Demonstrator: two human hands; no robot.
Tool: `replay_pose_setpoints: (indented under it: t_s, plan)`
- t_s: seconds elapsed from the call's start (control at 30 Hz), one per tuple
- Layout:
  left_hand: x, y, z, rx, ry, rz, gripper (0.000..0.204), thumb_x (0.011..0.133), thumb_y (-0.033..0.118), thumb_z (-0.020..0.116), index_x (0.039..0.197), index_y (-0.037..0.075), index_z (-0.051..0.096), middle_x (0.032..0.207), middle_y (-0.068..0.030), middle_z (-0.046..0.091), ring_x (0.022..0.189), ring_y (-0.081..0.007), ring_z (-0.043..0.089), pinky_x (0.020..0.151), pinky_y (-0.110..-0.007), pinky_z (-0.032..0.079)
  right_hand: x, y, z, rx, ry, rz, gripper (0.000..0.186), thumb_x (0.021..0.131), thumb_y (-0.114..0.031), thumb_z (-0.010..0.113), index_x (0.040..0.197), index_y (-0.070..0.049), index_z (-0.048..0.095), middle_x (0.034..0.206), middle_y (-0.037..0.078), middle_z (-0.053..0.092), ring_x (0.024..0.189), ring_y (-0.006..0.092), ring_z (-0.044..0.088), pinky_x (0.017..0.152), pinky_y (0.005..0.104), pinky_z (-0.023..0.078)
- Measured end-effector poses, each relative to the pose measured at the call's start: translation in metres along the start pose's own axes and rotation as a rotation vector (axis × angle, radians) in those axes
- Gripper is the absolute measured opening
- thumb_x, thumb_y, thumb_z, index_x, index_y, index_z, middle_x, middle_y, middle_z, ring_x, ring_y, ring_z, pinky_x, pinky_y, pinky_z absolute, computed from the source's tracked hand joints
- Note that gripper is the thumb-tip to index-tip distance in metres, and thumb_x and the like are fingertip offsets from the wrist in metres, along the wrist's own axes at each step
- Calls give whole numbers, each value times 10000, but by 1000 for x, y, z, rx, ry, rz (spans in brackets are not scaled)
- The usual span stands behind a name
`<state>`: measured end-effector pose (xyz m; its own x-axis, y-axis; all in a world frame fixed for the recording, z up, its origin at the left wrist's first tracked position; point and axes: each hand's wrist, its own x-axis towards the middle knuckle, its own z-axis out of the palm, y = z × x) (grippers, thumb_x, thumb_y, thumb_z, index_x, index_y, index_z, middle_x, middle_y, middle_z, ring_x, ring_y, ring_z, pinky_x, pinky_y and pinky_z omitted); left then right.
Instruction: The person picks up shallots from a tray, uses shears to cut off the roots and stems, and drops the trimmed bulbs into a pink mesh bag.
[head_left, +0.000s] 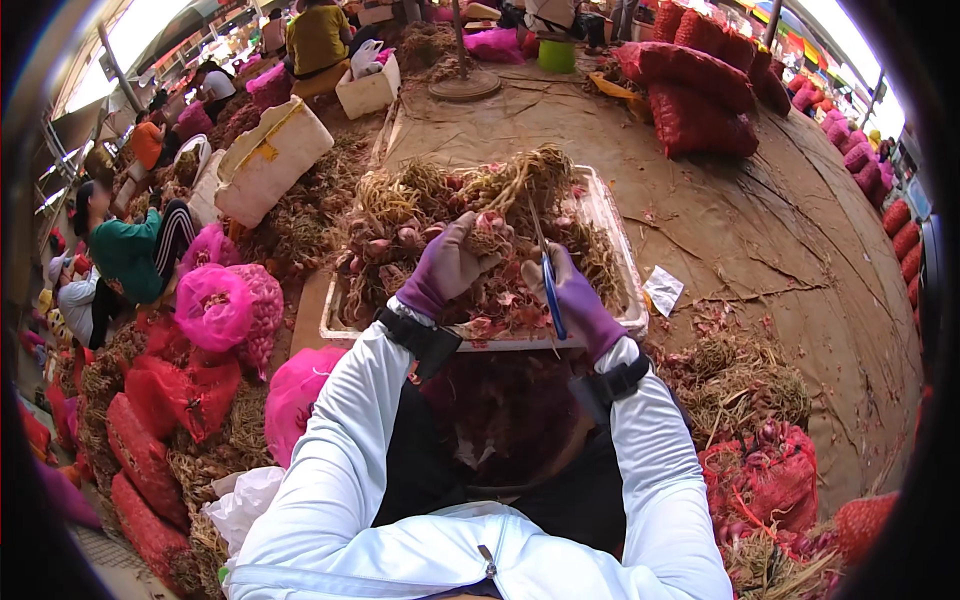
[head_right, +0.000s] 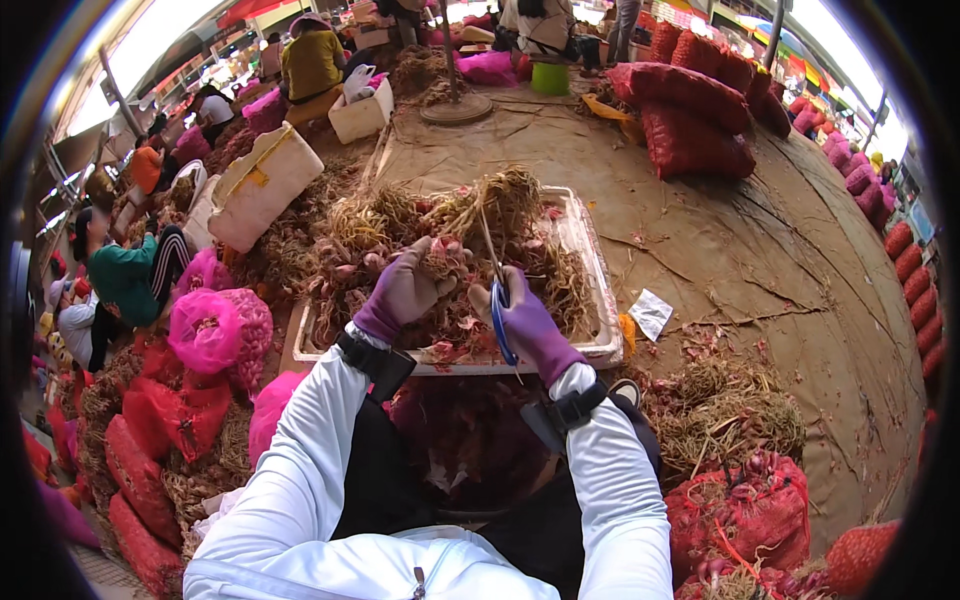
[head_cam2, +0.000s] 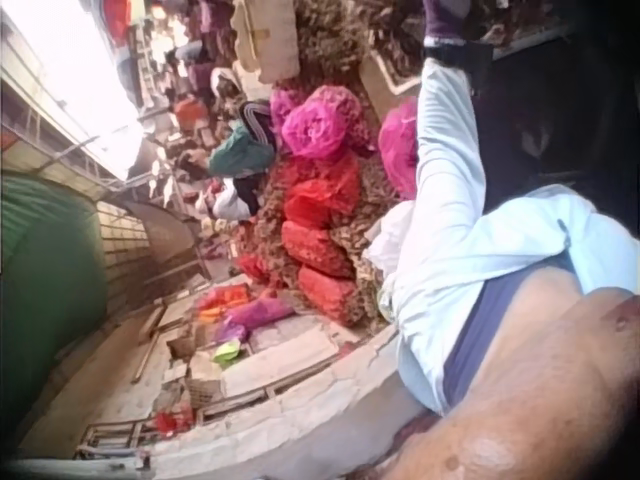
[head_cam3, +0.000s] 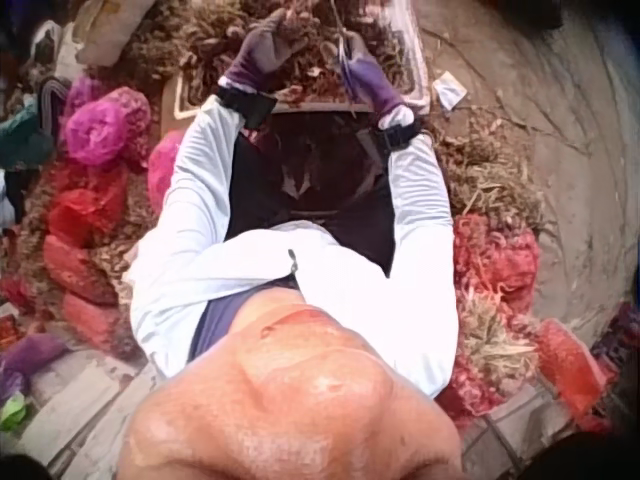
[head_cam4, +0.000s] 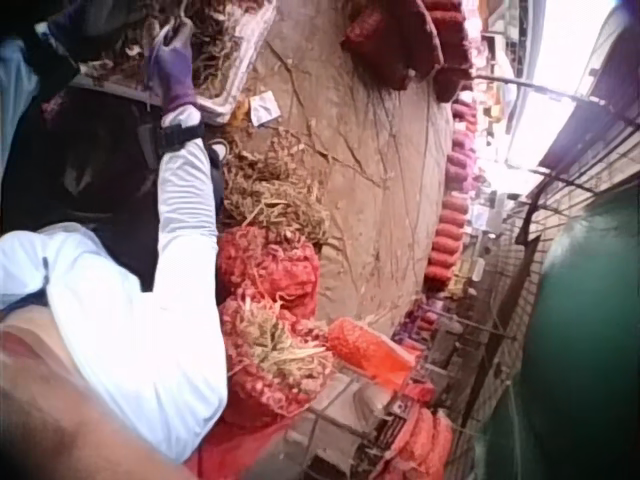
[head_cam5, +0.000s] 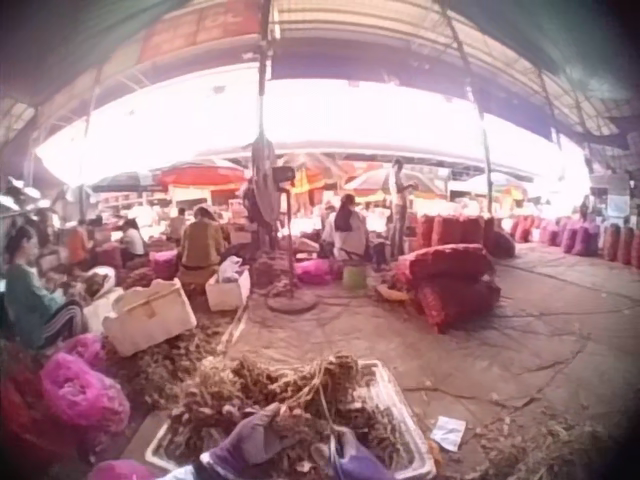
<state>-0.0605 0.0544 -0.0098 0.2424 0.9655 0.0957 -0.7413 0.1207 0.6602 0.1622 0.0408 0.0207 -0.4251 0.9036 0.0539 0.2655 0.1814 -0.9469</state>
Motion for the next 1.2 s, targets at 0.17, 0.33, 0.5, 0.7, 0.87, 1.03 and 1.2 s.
replay_pose_setpoints:
  t_s: [0.17,0.33,0.5,0.7,0.87,1.03,1.2]
  plan:
    - [-9,10,16,86,119,-18,288,996,256,468,1195,65,551,1111,-44,627,1060,-191,598,903,-409,498,-16,12,-13,-125,-140,145,666,832,-543,654,1201,-22,464,835,78,547,756,168,543,717,320,458]
    - [-21,14,0,207,39,-87,317,987,258,504,1231,58,530,1119,-37,612,1067,-176,592,921,-391,506,-19,2,-11,-168,-164,88,467,892,-353,644,1223,-79,462,812,9,522,633,81,488,547,256,411]
    - [-25,2,13,453,-162,-80,403,974,292,536,1277,29,495,1237,-70,561,1115,-181,570,925,-387,500,-7,4,-6,223,8,176,376,852,-307,701,1064,-44,535,746,17,594,579,99,582,461,243,455]
    - [-25,-14,35,429,-81,-138,478,981,402,492,1315,61,461,1213,-40,546,1063,-126,557,845,-329,513,-2,5,2,513,196,71,314,818,-61,722,1067,-54,530,863,32,622,715,78,603,539,185,468]
    - [-23,-20,55,848,-27,-198,487,943,250,572,1348,31,416,1149,-16,544,984,-74,519,833,-229,454,-6,10,5,505,213,37,372,800,18,686,1132,-40,530,926,45,611,690,83,578,643,202,503]
    - [-26,-23,50,597,-99,-229,610,837,124,658,1372,15,386,1102,-10,538,967,-76,518,844,-239,452,-4,15,-7,551,145,62,355,786,48,662,1107,-43,543,898,34,610,679,72,566,628,189,487]
    - [-25,-28,52,461,-83,-248,632,812,87,676,1369,5,389,1097,-7,534,953,-72,519,830,-238,459,0,10,2,581,298,86,352,782,21,683,1097,-46,540,879,26,615,694,68,564,637,200,483]
